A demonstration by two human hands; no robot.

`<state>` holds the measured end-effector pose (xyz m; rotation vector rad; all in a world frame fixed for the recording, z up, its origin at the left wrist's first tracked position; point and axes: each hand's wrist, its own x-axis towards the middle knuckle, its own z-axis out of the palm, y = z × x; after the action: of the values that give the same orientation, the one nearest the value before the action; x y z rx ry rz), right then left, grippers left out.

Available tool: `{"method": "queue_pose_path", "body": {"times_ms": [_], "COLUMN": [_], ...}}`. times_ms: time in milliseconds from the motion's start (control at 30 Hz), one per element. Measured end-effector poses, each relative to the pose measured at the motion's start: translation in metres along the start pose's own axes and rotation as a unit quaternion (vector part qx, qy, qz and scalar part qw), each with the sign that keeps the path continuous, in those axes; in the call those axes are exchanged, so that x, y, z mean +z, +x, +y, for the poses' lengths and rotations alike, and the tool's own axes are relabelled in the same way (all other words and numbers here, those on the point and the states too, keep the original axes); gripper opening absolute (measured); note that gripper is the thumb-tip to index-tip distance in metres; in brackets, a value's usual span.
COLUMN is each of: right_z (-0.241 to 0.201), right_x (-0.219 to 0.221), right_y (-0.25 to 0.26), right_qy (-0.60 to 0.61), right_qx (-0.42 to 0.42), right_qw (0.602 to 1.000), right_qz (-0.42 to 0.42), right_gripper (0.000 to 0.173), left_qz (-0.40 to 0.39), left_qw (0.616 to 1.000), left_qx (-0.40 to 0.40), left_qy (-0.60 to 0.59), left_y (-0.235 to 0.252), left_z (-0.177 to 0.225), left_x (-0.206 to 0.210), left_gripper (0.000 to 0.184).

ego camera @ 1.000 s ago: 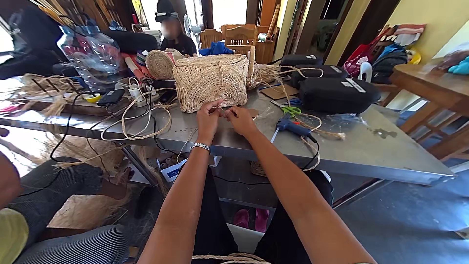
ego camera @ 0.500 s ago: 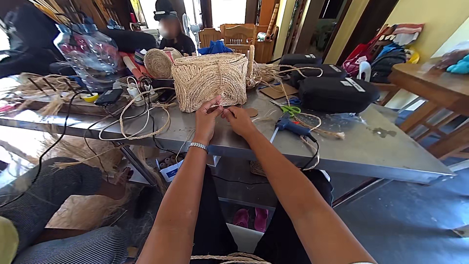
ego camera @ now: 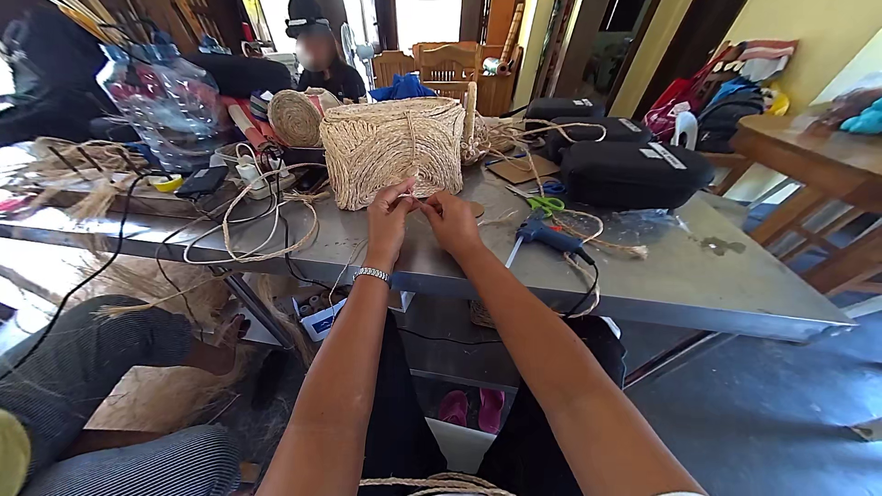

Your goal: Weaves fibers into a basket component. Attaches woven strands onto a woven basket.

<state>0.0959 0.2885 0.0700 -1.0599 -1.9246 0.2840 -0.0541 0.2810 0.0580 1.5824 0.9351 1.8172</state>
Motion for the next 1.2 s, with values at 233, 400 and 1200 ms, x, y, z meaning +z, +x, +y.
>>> {"method": "queue_pose_path", "body": {"times_ms": [233, 400, 1200], "right_z": [-0.001, -0.003, 0.0032], "right_x": [0.001, -0.0014, 0.0019], "right_y": [0.0004, 0.0005, 0.0026], "right_qy": [0.05, 0.078, 0.146], "right_qx": [0.015, -0.004, 0.015], "right_qw": [0.998, 0.993, 0.989], "right_qz": [-0.023, -0.085, -0.004], "right_gripper": [0.027, 0.028, 0.035], "left_qz": [0.006, 0.007, -0.052], "left_qw": [0.998, 0.998, 0.998], "left_qx": [0.011, 0.019, -0.008], "left_qy": [0.057, 0.058, -0.035], "left_y": [0.0016, 0.0015, 0.0011], "left_z": [-0.0036, -0.0028, -0.0035], "left_x": [-0.0033, -0.003, -0.0006], "left_gripper": [0.033, 0.033, 0.041]}}
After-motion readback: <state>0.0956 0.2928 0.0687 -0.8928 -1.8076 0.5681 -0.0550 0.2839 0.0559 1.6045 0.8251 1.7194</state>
